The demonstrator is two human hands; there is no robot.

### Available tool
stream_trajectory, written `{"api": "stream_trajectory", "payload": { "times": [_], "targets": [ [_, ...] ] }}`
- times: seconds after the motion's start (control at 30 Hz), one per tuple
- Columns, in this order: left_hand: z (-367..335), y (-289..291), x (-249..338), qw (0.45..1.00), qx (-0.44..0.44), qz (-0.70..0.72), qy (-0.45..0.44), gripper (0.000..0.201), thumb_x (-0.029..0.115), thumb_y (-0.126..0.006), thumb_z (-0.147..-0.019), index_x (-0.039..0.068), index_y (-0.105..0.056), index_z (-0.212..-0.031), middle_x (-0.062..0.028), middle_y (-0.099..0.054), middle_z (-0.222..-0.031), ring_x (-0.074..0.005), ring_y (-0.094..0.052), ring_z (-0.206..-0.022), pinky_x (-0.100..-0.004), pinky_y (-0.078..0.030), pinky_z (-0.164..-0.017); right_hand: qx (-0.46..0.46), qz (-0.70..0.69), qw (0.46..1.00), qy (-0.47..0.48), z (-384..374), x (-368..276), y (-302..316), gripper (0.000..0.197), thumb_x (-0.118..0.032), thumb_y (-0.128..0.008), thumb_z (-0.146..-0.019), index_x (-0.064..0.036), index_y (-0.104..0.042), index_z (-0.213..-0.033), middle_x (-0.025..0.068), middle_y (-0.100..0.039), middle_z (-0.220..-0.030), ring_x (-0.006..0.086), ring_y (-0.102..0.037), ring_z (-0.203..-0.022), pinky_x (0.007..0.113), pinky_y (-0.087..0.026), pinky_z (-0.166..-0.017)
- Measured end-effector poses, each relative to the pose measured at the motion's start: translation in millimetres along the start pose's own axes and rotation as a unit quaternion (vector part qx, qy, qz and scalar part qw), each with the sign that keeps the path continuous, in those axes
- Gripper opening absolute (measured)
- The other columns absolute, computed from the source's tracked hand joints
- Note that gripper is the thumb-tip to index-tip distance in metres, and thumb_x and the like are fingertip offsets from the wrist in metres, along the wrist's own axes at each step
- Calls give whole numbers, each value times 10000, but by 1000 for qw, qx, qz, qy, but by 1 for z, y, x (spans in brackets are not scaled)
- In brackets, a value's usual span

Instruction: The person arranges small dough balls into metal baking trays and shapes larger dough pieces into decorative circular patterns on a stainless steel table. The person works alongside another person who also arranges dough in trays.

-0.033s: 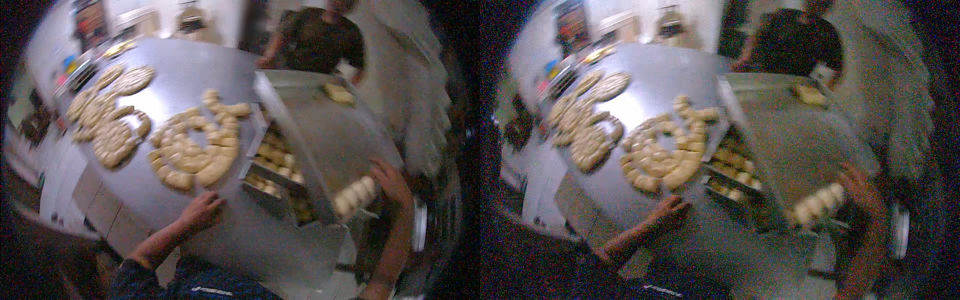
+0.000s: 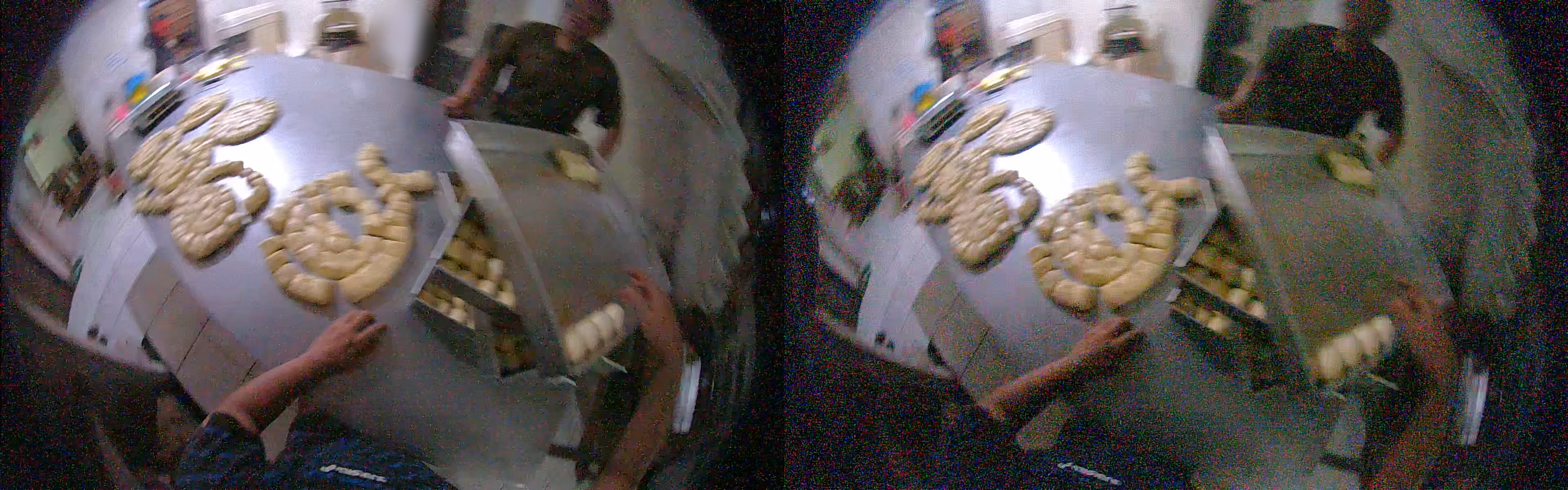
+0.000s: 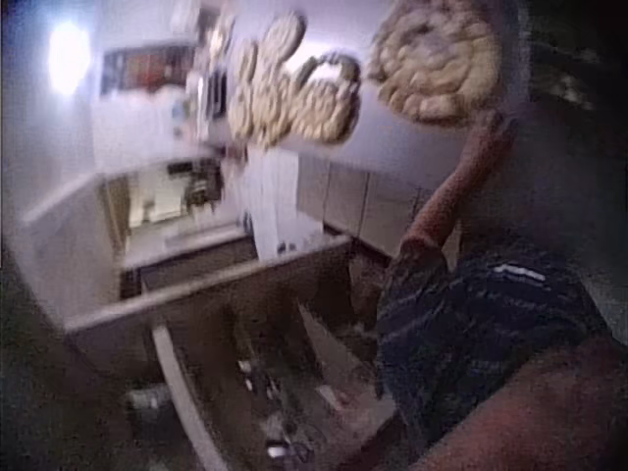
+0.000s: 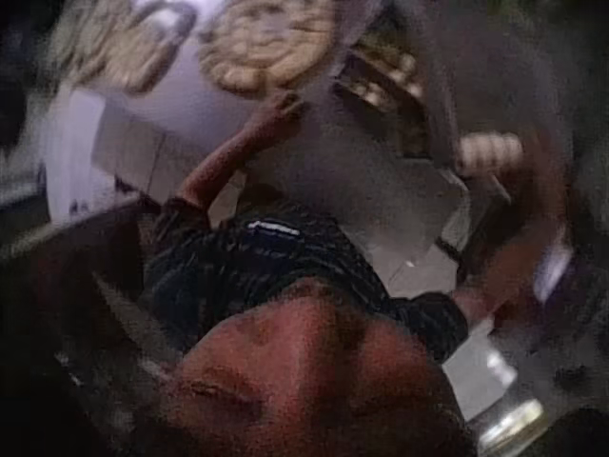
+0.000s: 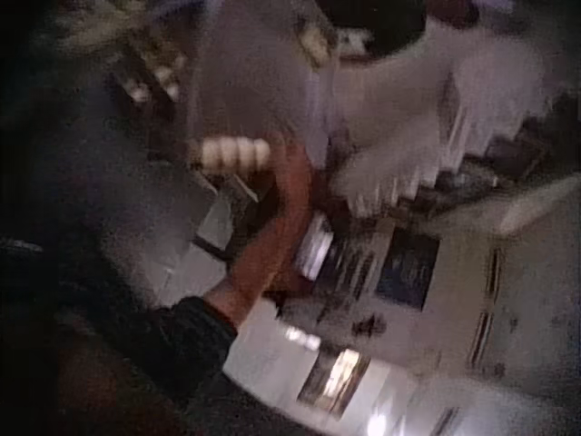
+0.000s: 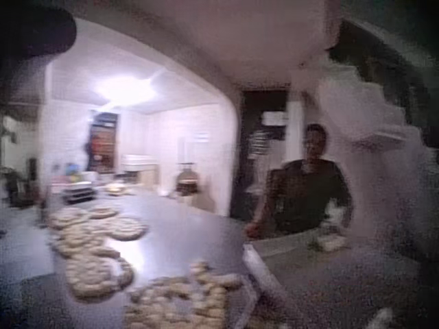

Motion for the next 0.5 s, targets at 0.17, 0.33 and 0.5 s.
{"api": "stream_trajectory", "payload": {
  "times": [0.17,0.33,0.5],
  "targets": [
    [27,7,-14,995,52,-62,-53,334,206,-557,-813,74,-495,-1114,-148,-484,-1053,-321,-486,-982,-397,-433,-830,16,-389,903,179,49,-55,-24,432,-233,-571,-832,-61,-481,-1218,153,-508,-1183,258,-491,-1088,379,-369,-941],
    [47,59,-63,970,176,164,37,254,173,-625,-764,47,-570,-977,-122,-576,-892,-297,-561,-842,-386,-463,-769,-315,-479,761,305,72,-253,-146,353,-197,-586,-838,-74,-525,-1163,155,-524,-1127,309,-522,-1041,424,-436,-868],
    [152,212,-250,848,465,-18,254,166,142,-600,-770,29,-628,-889,-137,-638,-861,-268,-615,-812,-362,-477,-722,-240,-231,899,284,50,-314,-349,306,-201,-695,-730,-109,-625,-1013,111,-581,-934,296,-552,-898,414,-423,-830]
  ]
}}
Point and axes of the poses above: each hand's wrist, its own z-axis away from the middle knuckle, its own y-axis out of the back of the hand, x = y × z, the point moved 4 cm from there along -z, towards the middle knuckle
